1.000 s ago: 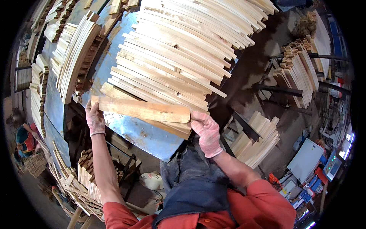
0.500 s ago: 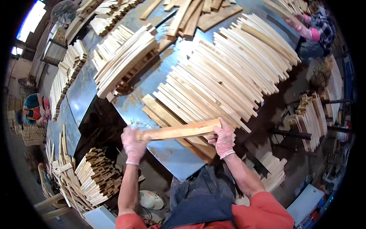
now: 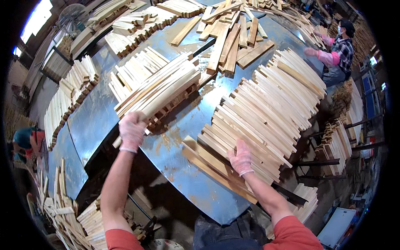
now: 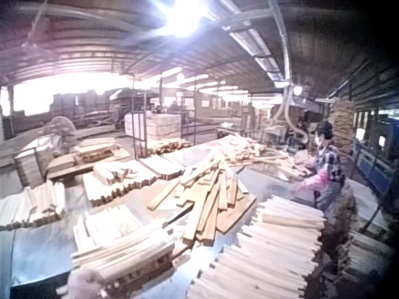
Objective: The person picks up stacks of light-colored wooden planks from a metal table and places them onto a moving conveyor belt. The person repeatedly gathers the planks, aligns them, and transfers them to the belt, which transports them into a processing machine.
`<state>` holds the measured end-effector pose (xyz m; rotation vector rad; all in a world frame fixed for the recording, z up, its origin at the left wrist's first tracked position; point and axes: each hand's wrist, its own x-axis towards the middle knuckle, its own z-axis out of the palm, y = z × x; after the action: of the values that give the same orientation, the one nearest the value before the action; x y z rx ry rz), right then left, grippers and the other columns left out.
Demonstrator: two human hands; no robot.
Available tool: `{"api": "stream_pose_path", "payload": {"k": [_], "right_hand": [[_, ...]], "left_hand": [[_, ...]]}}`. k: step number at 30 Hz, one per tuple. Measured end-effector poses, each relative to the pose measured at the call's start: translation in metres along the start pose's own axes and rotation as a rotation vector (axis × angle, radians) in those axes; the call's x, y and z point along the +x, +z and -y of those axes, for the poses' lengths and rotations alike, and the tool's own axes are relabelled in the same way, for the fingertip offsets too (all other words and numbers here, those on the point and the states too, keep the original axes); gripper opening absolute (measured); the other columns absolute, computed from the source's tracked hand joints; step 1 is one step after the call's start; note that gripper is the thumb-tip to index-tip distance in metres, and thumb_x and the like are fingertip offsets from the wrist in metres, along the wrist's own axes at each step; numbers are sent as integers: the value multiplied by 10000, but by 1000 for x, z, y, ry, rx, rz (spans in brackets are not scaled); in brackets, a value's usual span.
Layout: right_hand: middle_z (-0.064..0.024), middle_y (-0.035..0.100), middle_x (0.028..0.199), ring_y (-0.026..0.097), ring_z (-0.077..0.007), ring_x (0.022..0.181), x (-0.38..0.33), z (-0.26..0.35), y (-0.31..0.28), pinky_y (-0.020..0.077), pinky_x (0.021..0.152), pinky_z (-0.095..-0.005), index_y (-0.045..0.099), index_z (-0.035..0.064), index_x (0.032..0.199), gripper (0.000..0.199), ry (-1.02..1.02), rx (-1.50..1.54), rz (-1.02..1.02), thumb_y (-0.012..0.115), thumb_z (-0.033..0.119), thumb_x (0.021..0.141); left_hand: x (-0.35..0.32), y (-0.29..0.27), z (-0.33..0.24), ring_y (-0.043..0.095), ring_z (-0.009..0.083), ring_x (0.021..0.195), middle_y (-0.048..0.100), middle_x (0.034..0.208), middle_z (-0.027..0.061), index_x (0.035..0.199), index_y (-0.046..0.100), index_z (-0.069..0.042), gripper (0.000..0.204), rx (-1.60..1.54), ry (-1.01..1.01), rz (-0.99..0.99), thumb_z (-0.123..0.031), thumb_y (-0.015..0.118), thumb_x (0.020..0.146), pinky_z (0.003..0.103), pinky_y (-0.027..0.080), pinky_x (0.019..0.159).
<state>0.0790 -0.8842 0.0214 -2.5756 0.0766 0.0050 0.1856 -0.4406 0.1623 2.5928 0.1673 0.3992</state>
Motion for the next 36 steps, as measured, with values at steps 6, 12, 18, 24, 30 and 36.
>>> {"api": "stream_pose_path", "payload": {"k": [6, 12, 18, 24, 30, 36], "right_hand": [[-271, 512, 1499, 458, -463, 1413, -12, -14, 33, 303, 1238, -558, 530, -10, 1450, 704, -187, -222, -97, 710, 353, 874], [-244, 524, 1495, 463, -441, 1424, -7, -7, 28, 332, 1220, -571, 571, 18, 1419, 673, -136, -260, -71, 723, 381, 873], [-224, 540, 1485, 470, -419, 1423, -6, -1, 23, 350, 1216, -551, 616, 31, 1368, 593, -96, -218, -49, 706, 387, 903], [-218, 525, 1505, 451, -416, 1434, -5, 0, 19, 300, 1246, -531, 596, 25, 1392, 603, -37, -180, -1, 643, 405, 926], [-211, 520, 1497, 457, -414, 1431, -10, -3, 19, 326, 1235, -542, 558, 38, 1441, 642, -87, -149, -64, 709, 359, 905], [-207, 414, 1617, 337, -364, 1532, -11, -7, 12, 228, 1283, -505, 501, 26, 1518, 670, -69, -96, -21, 604, 402, 973]], "left_hand": [[168, 6, 73, 691, 338, 1151, 734, 1229, 129, 1239, 736, -246, 335, 379, -270, 136, -325, 638, 929, 458, 510, 1018], [245, 90, 156, 677, 382, 1166, 733, 1215, 197, 1304, 663, -55, 490, 266, -166, 142, -375, 573, 944, 464, 508, 1003], [235, 152, 203, 647, 477, 1024, 625, 1188, 247, 1321, 517, -70, 279, 431, 351, 341, -145, 456, 1060, 518, 521, 901], [243, 147, 191, 520, 457, 1330, 544, 1443, 259, 1500, 445, -1, 459, 370, 162, 471, -225, 466, 1099, 453, 461, 1092], [145, 114, 66, 365, 362, 1530, 422, 1631, 208, 1615, 361, -10, 666, -257, 51, 16, -432, 467, 1110, 455, 324, 1242], [-146, 139, -35, 370, 374, 1521, 372, 1648, 266, 1583, 358, 78, 689, -279, -292, 120, -332, 565, 1070, 445, 263, 1264]]}}
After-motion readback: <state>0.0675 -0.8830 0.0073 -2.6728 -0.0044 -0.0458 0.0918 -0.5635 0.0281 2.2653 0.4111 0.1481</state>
